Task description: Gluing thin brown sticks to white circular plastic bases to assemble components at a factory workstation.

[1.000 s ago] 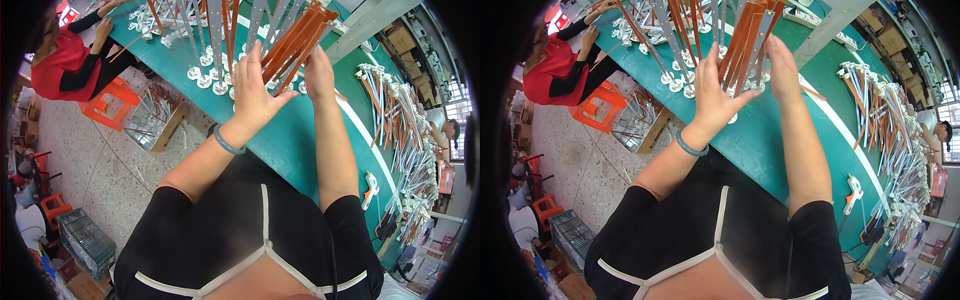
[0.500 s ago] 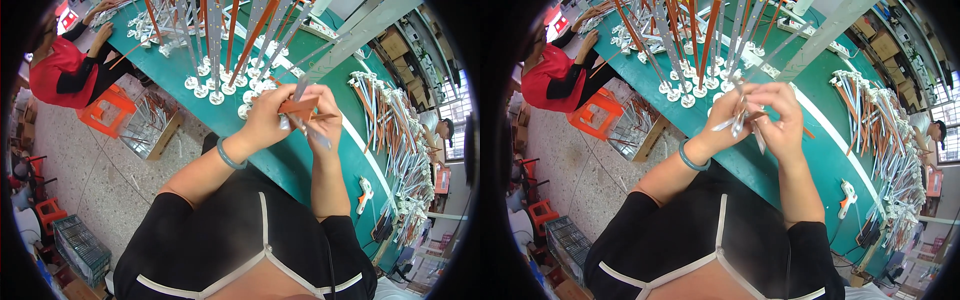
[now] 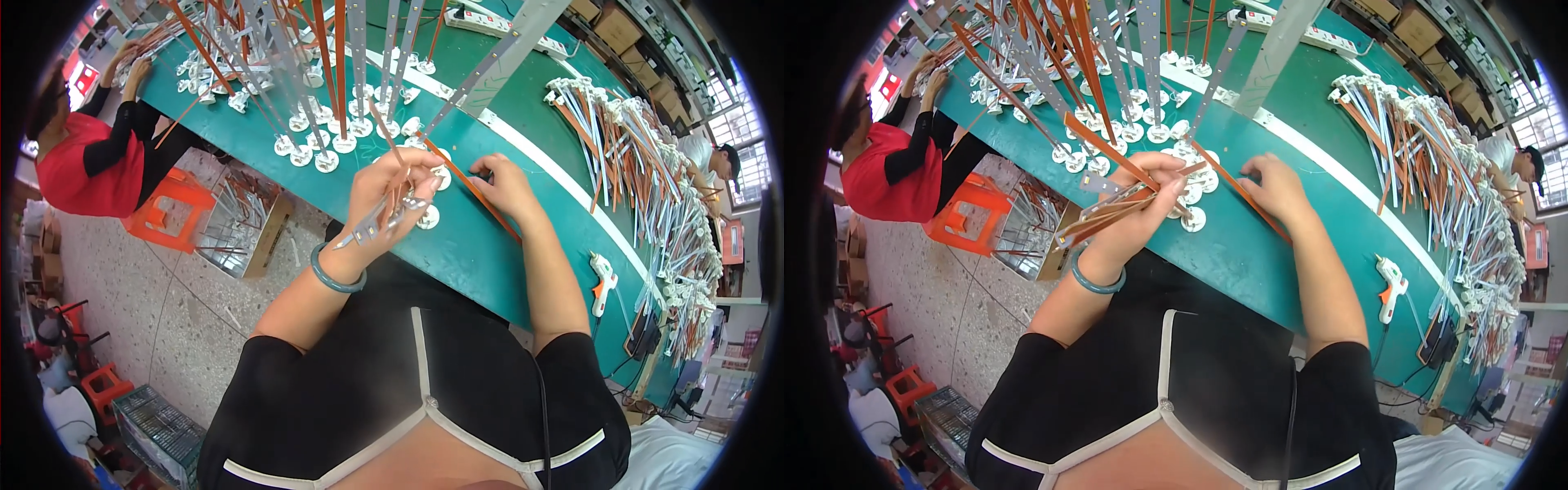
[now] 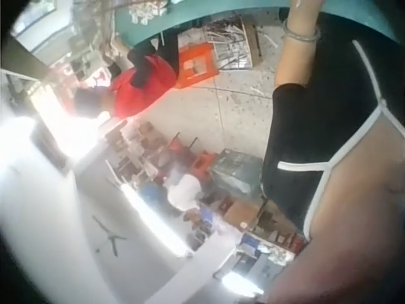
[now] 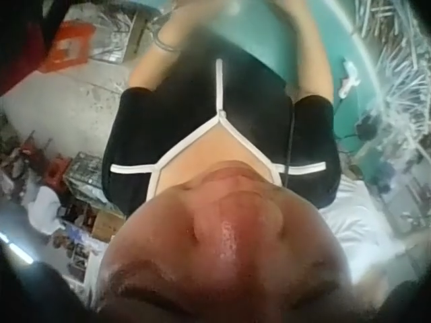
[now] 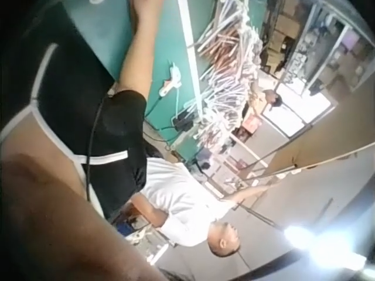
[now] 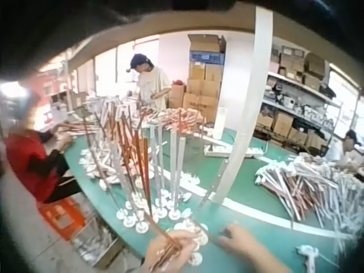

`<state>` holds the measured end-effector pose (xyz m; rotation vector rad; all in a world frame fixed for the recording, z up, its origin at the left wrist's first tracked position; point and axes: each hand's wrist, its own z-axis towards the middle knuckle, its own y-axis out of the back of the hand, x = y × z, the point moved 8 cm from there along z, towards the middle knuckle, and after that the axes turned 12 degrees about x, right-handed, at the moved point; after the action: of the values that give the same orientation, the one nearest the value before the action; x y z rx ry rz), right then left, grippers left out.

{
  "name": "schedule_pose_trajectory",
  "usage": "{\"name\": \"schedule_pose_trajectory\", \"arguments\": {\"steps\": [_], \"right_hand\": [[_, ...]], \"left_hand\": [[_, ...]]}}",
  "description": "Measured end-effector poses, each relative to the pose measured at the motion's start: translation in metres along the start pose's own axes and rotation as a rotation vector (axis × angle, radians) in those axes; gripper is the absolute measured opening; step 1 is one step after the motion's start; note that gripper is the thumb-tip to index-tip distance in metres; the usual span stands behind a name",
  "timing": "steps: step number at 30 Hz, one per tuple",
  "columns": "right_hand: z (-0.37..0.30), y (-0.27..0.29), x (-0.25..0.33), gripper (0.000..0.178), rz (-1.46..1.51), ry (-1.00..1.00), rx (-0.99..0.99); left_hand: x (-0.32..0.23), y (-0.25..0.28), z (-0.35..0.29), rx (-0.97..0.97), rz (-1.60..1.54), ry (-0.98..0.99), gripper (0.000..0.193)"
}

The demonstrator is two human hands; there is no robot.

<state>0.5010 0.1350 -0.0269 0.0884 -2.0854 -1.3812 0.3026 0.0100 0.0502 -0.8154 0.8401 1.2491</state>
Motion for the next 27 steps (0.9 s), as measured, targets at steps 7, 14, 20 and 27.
{"name": "schedule_pose_trajectory", "arguments": {"steps": [7,14,20,27], "right_hand": [[-0.037,0.004,0.054,0.046,0.367,0.335,0.258],[-0.047,0.028,0.086,0.037,0.395,0.611,-0.113],[-0.044,0.03,0.139,0.044,0.18,0.726,0.033],[0.043,0.037,0.08,0.091,0.526,0.453,-0.246]], "left_hand": [[-0.002,0.002,-0.003,-0.041,0.07,-0.004,0.02],[-0.012,-0.016,0.007,0.166,0.172,-0.022,0.038],[-0.018,-0.008,-0.001,0.122,0.433,-0.102,0.022],[-0.037,-0.009,-0.005,0.036,0.33,-0.092,0.023]]}}
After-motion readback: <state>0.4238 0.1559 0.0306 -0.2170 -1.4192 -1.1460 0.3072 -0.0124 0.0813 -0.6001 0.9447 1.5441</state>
